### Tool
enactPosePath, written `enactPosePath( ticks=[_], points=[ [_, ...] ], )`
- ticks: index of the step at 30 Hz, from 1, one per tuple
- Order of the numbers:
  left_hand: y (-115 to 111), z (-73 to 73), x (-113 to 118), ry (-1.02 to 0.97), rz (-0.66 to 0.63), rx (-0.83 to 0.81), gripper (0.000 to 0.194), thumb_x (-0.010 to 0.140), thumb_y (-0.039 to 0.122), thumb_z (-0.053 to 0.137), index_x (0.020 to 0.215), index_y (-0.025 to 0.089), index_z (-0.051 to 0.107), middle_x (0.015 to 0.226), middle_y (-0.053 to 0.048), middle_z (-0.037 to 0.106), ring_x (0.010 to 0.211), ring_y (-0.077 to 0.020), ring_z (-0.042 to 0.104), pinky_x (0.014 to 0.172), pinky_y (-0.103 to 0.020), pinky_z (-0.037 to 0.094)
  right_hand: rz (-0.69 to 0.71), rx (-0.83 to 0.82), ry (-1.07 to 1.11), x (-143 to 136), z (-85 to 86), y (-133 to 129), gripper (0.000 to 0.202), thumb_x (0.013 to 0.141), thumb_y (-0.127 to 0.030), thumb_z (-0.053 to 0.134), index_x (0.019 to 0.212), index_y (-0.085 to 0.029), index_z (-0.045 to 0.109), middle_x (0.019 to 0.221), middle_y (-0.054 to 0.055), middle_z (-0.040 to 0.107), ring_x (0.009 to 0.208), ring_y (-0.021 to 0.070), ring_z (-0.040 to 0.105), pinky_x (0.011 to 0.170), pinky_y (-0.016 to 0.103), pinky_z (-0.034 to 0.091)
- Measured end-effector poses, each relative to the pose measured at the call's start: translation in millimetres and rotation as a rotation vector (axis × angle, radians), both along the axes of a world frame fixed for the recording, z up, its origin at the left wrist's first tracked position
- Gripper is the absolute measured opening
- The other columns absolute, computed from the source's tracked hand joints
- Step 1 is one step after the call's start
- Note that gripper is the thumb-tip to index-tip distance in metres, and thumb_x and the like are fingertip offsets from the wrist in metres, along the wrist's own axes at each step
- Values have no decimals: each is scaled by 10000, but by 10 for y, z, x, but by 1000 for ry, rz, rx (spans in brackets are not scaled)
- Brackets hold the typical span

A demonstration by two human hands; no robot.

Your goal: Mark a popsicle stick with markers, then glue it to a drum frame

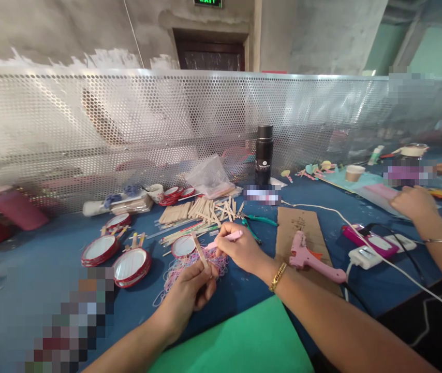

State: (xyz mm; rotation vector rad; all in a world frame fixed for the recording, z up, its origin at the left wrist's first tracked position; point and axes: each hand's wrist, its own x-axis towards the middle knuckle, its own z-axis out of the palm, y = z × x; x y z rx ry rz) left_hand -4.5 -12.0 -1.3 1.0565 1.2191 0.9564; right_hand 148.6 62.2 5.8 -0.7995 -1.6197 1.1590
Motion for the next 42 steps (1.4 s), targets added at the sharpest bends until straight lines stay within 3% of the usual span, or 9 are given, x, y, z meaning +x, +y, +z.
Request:
enactPosePath(
  ticks=[42],
  points=[
    [14,-19,-12,-39,-5,-8,365,739,515,700,801,174,586,482,71,486,391,-49,281,404,-208,123,17,50,-53,30,3,-8,158,778,-144,554,630,-192,576,609,-19,652,572,118,556,560,223,409]
  ],
)
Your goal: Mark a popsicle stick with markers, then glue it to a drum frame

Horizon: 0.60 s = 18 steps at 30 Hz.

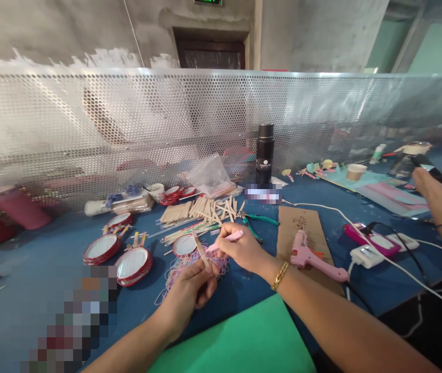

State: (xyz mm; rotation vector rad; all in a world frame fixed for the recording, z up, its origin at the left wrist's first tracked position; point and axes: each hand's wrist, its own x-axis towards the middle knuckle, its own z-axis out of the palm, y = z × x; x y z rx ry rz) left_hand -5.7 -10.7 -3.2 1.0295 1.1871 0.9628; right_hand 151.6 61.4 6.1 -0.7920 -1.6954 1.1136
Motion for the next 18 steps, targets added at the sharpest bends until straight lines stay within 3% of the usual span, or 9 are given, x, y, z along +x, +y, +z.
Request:
enactPosePath(
  ticks=[18],
  points=[
    [-9,11,18,1,5,9,332,760,490,688,797,174,595,496,64,486,398,-57,292,409,-209,128,37,-23,-7,-3,19,-17,171,775,-131,553,615,-190,569,612,-19,643,569,112,546,567,219,403]
  ],
)
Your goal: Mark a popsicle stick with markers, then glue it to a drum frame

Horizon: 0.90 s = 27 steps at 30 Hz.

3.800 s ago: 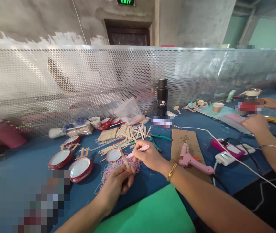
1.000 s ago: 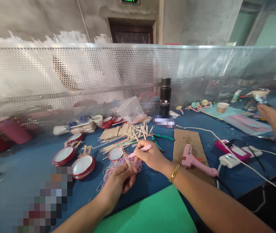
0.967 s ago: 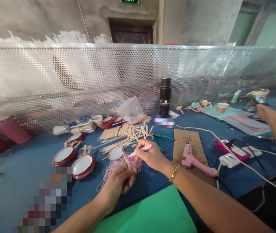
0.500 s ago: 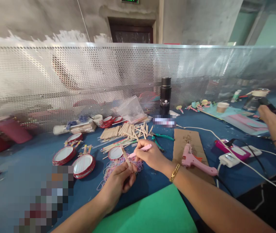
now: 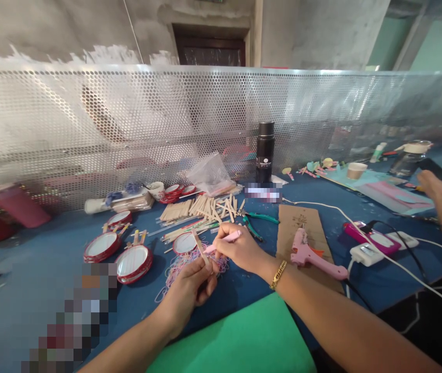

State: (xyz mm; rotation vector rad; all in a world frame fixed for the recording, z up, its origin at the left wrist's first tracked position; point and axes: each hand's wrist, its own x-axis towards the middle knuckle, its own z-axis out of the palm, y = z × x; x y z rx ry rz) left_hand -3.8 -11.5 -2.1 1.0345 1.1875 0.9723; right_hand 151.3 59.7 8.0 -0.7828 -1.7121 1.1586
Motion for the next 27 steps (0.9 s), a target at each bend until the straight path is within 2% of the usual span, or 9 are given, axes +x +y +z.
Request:
enactPosePath(
  ticks=[5,11,16,21,27],
  points=[
    [-5,-9,-9,-6,6,-4,332,777,493,677,825,173,601,493,67,482,401,-56,293,412,-204,132,-39,1,2,17,-6,23,157,775,-141,557,629,-195,571,603,-18,648,570,122,556,557,227,408],
    [-8,-29,-9,4,20,-1,349,776,512,685,809,177,594,495,68,475,409,-59,272,415,-203,133,17,-10,29,-4,-25,15,141,779,-142,549,649,-194,562,603,-20,654,565,121,560,552,223,412],
    [-14,-22,0,-12,40,-11,327,780,491,674,822,173,607,495,66,482,408,-59,284,415,-198,135,-38,-11,21,3,-54,38,142,792,-160,568,655,-195,564,590,-24,648,560,120,566,554,222,409],
    [-7,-9,2,-12,11,7,323,769,485,682,801,175,599,495,64,486,400,-57,286,404,-204,133,26,-26,47,-1,-54,26,135,793,-158,569,663,-194,570,614,-21,656,569,120,565,563,224,418],
    [-15,-12,-3,-26,18,-6,342,759,496,694,817,174,594,492,71,483,399,-52,284,402,-199,139,-27,2,24,7,-42,22,144,784,-143,568,649,-194,571,597,-26,641,567,118,551,557,224,397]
  ],
)
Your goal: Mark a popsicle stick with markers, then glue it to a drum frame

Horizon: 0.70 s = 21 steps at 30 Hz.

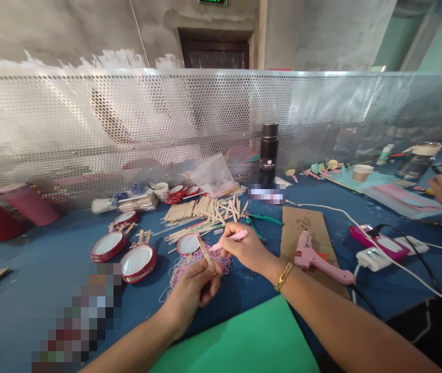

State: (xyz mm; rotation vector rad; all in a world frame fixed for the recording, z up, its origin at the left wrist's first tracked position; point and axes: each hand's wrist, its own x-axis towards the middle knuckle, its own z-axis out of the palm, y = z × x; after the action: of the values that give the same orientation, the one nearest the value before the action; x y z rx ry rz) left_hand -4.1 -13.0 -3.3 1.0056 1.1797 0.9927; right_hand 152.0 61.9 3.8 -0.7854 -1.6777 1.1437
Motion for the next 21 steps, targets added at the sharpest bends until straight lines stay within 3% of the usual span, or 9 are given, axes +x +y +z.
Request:
enactPosePath(
  ticks=[4,10,16,21],
  points=[
    [9,-3,-7,-4,-13,15,331,770,490,691,809,178,586,499,66,494,401,-54,294,400,-200,139,36,16,20,-13,13,-20,162,784,-136,564,633,-194,559,599,-30,637,553,110,540,540,220,383],
    [3,0,-11,-7,4,-4,304,790,466,672,829,177,589,502,67,487,401,-52,290,408,-199,137,-31,18,-22,9,42,-16,159,791,-160,572,637,-196,559,597,-29,638,561,116,535,568,228,401],
    [0,5,-12,12,-15,10,341,777,504,686,817,182,582,499,67,487,407,-56,281,406,-204,134,33,-7,11,-20,46,-20,173,787,-149,567,620,-194,553,600,-27,638,564,112,548,565,222,408],
    [7,-8,-12,6,-5,-1,326,774,494,677,819,184,585,501,65,497,405,-57,292,404,-203,134,-21,9,-7,-16,14,4,163,787,-157,575,629,-196,566,592,-26,638,550,115,534,537,224,385]
  ],
)
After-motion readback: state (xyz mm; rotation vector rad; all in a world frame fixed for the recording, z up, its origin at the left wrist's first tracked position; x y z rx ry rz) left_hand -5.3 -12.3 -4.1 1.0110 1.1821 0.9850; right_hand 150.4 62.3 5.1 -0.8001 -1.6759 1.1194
